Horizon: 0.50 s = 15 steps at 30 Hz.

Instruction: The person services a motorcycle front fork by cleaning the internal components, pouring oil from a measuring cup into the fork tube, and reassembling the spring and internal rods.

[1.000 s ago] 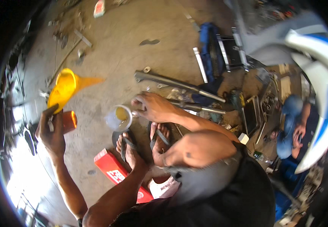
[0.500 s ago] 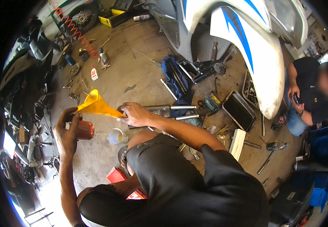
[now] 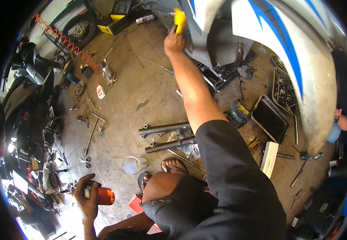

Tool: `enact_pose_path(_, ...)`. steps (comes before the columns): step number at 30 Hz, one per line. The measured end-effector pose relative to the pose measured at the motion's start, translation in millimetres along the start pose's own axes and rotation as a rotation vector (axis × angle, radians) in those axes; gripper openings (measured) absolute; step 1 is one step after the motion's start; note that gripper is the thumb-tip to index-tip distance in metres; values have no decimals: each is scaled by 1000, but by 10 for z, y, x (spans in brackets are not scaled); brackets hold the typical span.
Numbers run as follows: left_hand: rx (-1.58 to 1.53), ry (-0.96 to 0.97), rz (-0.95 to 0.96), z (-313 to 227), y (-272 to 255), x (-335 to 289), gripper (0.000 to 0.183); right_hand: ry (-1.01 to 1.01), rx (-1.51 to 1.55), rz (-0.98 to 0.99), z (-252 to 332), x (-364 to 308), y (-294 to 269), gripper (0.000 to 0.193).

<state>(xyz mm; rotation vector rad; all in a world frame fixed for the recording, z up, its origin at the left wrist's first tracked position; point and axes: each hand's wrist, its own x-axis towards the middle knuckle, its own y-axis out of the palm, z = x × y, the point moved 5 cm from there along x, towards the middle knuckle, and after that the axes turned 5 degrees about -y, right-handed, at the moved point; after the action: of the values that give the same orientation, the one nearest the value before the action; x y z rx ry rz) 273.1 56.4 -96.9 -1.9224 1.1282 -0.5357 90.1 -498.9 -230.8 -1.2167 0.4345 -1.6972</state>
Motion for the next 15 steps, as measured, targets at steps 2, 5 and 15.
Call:
enact_pose_path(2,-8,-2,39,-13,114,140,20,13,-167,-81,-366,421,203,32)
enact_pose_path(5,-24,39,50,49,210,254,18,151,-334,250,-731,859,599,33)
enact_pose_path(15,-36,-29,-56,218,-12,229,13,-310,-680,309,-429,498,590,27)
